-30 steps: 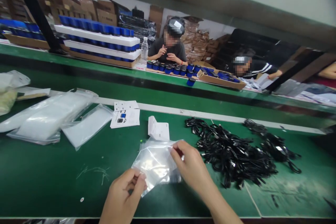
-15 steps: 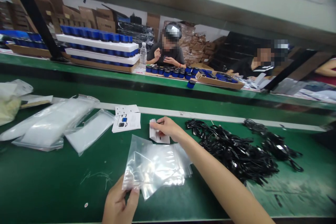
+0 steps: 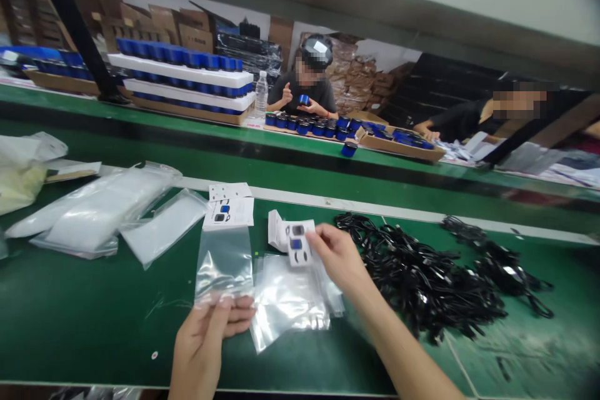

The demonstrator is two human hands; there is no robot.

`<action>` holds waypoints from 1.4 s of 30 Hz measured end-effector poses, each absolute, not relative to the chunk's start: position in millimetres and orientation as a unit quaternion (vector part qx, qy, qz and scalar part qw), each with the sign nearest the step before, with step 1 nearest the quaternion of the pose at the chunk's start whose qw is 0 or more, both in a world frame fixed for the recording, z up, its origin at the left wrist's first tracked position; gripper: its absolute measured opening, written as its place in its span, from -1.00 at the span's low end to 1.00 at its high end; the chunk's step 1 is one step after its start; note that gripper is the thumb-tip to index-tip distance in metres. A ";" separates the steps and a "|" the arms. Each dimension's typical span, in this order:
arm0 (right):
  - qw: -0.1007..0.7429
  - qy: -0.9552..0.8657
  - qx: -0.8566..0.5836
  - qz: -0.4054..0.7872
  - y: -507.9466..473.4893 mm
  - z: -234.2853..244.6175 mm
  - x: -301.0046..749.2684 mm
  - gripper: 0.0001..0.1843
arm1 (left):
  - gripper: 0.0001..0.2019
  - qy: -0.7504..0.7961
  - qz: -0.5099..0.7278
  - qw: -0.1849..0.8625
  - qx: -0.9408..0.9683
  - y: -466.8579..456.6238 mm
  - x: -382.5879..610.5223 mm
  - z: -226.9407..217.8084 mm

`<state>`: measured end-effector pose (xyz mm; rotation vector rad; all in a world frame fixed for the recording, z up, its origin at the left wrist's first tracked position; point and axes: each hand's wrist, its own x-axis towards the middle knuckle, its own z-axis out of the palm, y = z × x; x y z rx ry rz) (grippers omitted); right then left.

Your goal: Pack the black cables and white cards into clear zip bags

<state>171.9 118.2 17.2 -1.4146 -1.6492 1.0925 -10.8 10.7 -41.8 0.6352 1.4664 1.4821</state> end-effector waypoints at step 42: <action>0.478 -0.829 -0.289 -0.021 21.5 -15.4 161.8 -0.65 | -0.82 0.629 0.456 0.169 0.606 1.7 1.1 4.2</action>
